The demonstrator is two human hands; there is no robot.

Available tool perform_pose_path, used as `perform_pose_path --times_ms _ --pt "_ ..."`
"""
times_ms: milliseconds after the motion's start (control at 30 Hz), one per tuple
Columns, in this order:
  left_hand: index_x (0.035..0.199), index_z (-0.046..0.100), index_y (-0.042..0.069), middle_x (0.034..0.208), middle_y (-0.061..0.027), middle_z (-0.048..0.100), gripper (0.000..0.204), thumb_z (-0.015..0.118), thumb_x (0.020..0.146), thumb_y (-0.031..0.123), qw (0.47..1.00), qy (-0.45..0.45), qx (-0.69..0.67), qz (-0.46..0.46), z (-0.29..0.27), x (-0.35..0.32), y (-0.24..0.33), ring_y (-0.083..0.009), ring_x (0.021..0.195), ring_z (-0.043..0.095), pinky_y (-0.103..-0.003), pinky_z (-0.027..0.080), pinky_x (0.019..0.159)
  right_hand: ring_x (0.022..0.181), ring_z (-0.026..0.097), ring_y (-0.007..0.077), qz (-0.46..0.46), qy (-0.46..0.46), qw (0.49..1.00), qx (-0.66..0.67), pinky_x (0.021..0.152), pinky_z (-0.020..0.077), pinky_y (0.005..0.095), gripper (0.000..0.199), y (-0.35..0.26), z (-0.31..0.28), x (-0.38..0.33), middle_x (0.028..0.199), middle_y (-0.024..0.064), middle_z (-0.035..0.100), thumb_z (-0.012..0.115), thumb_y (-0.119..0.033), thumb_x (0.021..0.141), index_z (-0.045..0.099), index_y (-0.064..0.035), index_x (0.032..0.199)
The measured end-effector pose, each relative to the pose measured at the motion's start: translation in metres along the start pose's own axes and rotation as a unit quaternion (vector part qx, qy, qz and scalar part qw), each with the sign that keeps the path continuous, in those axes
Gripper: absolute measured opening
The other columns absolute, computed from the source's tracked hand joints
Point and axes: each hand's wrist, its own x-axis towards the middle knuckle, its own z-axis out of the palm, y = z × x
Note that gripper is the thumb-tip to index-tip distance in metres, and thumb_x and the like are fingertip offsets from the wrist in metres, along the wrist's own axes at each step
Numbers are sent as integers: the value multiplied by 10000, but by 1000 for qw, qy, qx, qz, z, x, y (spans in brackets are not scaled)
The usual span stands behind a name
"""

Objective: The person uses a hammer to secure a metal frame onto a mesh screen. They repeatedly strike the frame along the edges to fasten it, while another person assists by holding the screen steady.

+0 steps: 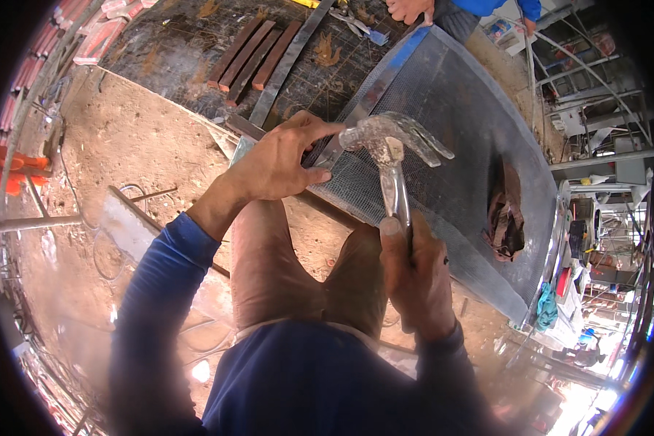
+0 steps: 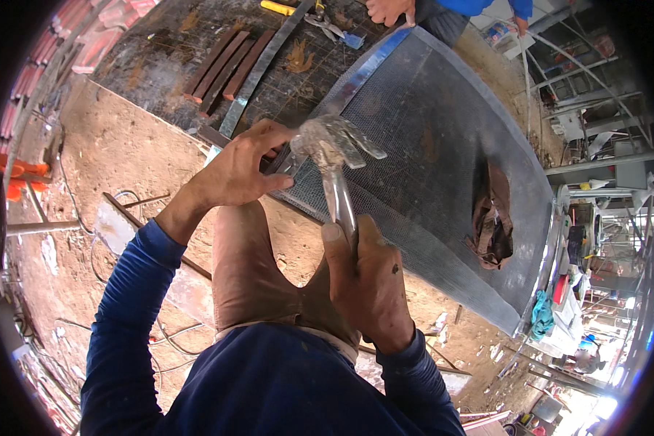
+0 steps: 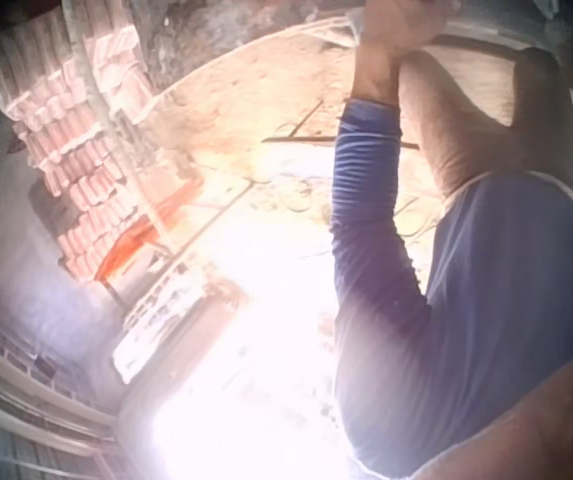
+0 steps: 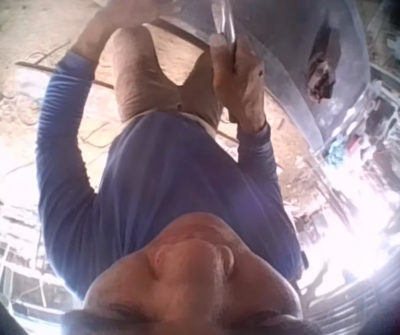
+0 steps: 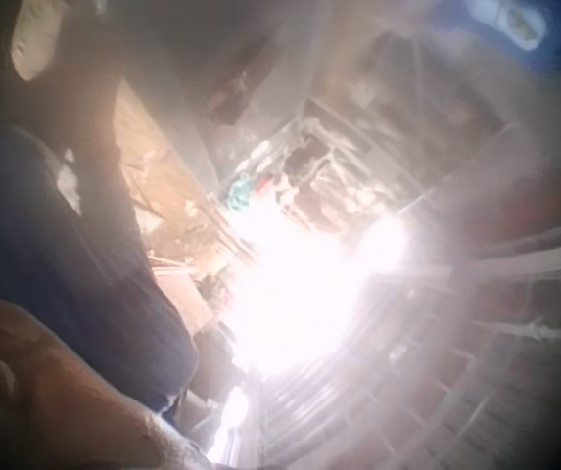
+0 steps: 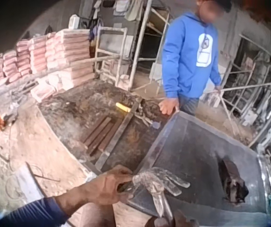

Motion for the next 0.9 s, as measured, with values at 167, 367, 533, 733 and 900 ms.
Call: perform_pose_path --times_ms 167,367,533,733,900 --pt "1334 792 17 1342 -225 669 481 887 902 207 993 -106 25 -40 -20 15 -18 -409 1297 672 -476 553 1109 534 631 281 -26 -16 999 -36 499 450 426 329 -21 2 3 652 170 589 704 -236 1131 552 -33 921" --pt "1249 824 14 1336 -182 647 460 900 913 319 976 -168 127 -49 -29 34 -6 -360 1300 638 -479 511 1131 477 628 299 -193 33 962 -190 488 468 450 167 18 14 4 694 162 613 730 -177 1102 670 -23 1079" --pt "1292 846 99 1309 -117 630 534 901 892 449 950 -211 213 -83 -50 28 -2 -310 1346 564 -543 404 1197 485 653 315 -116 12 990 -83 470 496 440 235 -25 -1 3 720 153 653 726 -165 1091 684 17 1235" --pt "1419 807 430 1342 -141 617 561 930 872 458 953 -229 182 -81 -40 40 -9 -387 1342 553 -587 412 1204 870 701 261 -280 80 903 -317 662 550 412 320 -6 2 -14 1076 304 670 669 -138 1085 654 63 1335" --pt "1414 819 394 1296 -85 594 561 916 865 458 947 -241 188 -96 -46 35 -8 -312 1307 552 -544 393 1174 763 651 265 -152 20 947 -282 633 503 416 258 -4 -3 -2 1047 227 665 707 -157 1099 697 29 1278"
